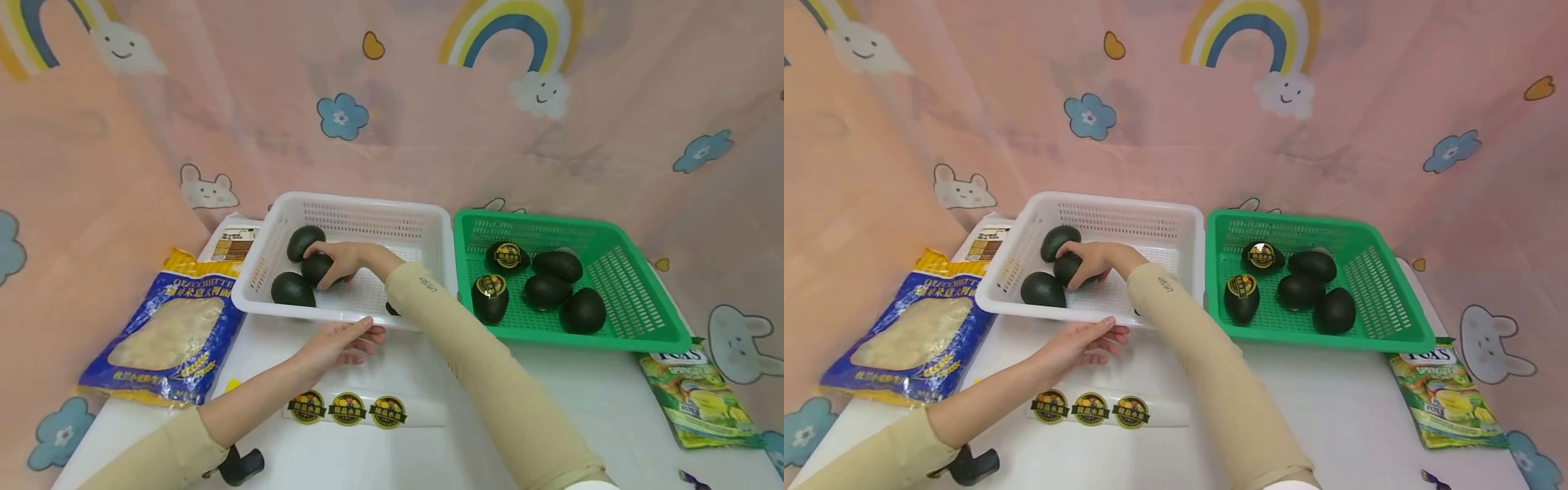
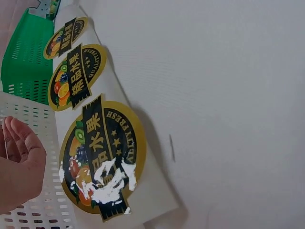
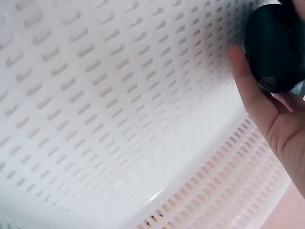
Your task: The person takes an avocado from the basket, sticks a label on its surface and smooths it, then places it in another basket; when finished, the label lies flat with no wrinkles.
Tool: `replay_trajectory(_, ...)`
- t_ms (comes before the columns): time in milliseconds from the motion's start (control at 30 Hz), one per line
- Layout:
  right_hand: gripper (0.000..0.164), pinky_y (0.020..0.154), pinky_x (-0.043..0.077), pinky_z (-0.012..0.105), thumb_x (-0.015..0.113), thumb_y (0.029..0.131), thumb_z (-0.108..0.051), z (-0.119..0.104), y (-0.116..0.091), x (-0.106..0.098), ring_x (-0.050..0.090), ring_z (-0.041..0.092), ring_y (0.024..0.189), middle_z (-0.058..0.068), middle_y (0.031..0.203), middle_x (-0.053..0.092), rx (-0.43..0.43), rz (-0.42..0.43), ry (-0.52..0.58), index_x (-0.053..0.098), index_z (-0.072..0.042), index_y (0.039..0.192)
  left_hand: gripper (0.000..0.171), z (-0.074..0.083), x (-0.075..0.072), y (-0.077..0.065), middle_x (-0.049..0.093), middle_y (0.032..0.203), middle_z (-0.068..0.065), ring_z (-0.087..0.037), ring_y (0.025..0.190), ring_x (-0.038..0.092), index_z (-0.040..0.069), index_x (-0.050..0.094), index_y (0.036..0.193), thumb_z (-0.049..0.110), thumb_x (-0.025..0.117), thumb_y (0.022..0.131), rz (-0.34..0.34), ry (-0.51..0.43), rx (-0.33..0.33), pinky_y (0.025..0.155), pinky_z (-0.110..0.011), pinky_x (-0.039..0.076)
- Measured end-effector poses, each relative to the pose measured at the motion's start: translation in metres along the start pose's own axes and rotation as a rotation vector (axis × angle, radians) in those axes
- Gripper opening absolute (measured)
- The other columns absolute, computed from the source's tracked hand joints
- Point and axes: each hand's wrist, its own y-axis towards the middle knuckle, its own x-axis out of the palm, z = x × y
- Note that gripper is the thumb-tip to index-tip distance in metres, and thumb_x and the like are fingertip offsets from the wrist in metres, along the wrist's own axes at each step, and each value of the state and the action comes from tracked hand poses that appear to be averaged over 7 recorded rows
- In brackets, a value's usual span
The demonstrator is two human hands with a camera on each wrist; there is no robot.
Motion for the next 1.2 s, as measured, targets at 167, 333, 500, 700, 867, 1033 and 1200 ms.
replay_trajectory(167,0.064,0.091,0.045,0.027,0.076,0.086,-0.024,-0.001,-0.021,-0.008,0.042,0.017,0.125,0.004,0.146,0.038,-0.055,-0.028,-0.168,0.042,-0.026,0.14,0.059,0.0,0.0,0.0,0.065,0.118,-0.013,-0.026,0.105,0.06,-0.005,0.059,0.128,0.046,0.05,0.1,0.0,0.01,0.01,0.091,-0.04,0.05)
replay_trajectory(333,0.065,0.094,0.044,0.028,0.077,0.085,-0.026,-0.004,-0.09,-0.026,0.049,0.015,0.12,0.002,0.137,0.048,-0.205,-0.013,-0.182,0.043,-0.023,0.14,0.059,0.0,0.0,0.0,0.064,0.121,-0.016,-0.03,0.109,0.058,-0.004,0.058,0.129,0.046,0.05,0.1,0.013,0.032,0.004,0.091,-0.038,0.05)
replay_trajectory(500,0.069,0.092,0.048,0.034,0.078,0.085,-0.03,0.01,-0.195,-0.019,0.054,0.014,0.113,-0.003,0.133,0.052,-0.29,0.032,-0.106,0.041,-0.024,0.143,0.059,0.0,0.001,0.001,0.064,0.12,-0.016,-0.035,0.114,0.056,-0.005,0.057,0.13,0.045,0.048,0.101,0.012,0.04,0.012,0.092,-0.039,0.05)
replay_trajectory(700,0.068,0.093,0.048,0.035,0.078,0.084,-0.036,0.058,-0.291,0.039,0.052,0.012,0.116,-0.013,0.133,0.051,-0.197,0.099,-0.059,0.044,-0.03,0.142,0.059,-0.001,0.004,0.002,0.063,0.121,-0.017,-0.03,0.11,0.058,-0.004,0.057,0.13,0.046,0.049,0.101,0.03,0.048,0.012,0.092,-0.038,0.05)
replay_trajectory(867,0.068,0.096,0.046,0.035,0.08,0.082,-0.029,0.105,-0.302,0.096,0.05,0.012,0.119,-0.013,0.134,0.051,-0.158,0.19,0.003,0.046,-0.027,0.141,0.059,-0.002,0.0,0.0,0.063,0.121,-0.018,-0.025,0.107,0.059,-0.004,0.057,0.131,0.046,0.047,0.102,0.044,0.065,0.015,0.09,-0.035,0.05)
replay_trajectory(1033,0.07,0.104,0.04,0.037,0.08,0.083,-0.023,0.136,-0.291,0.132,0.046,0.013,0.127,-0.01,0.139,0.049,-0.166,0.297,0.0,0.044,-0.023,0.143,0.061,-0.001,0.0,0.001,0.063,0.121,-0.016,-0.025,0.107,0.059,-0.005,0.056,0.131,0.047,0.047,0.101,0.05,0.064,0.019,0.09,-0.033,0.051)
replay_trajectory(1200,0.078,0.108,0.036,0.038,0.08,0.082,-0.025,0.145,-0.29,0.145,0.041,0.018,0.133,-0.005,0.145,0.044,-0.174,0.308,0.021,0.038,-0.02,0.148,0.061,0.001,0.005,0.001,0.062,0.122,-0.018,-0.031,0.113,0.056,-0.006,0.056,0.131,0.047,0.048,0.101,0.045,0.058,0.019,0.094,-0.036,0.049)
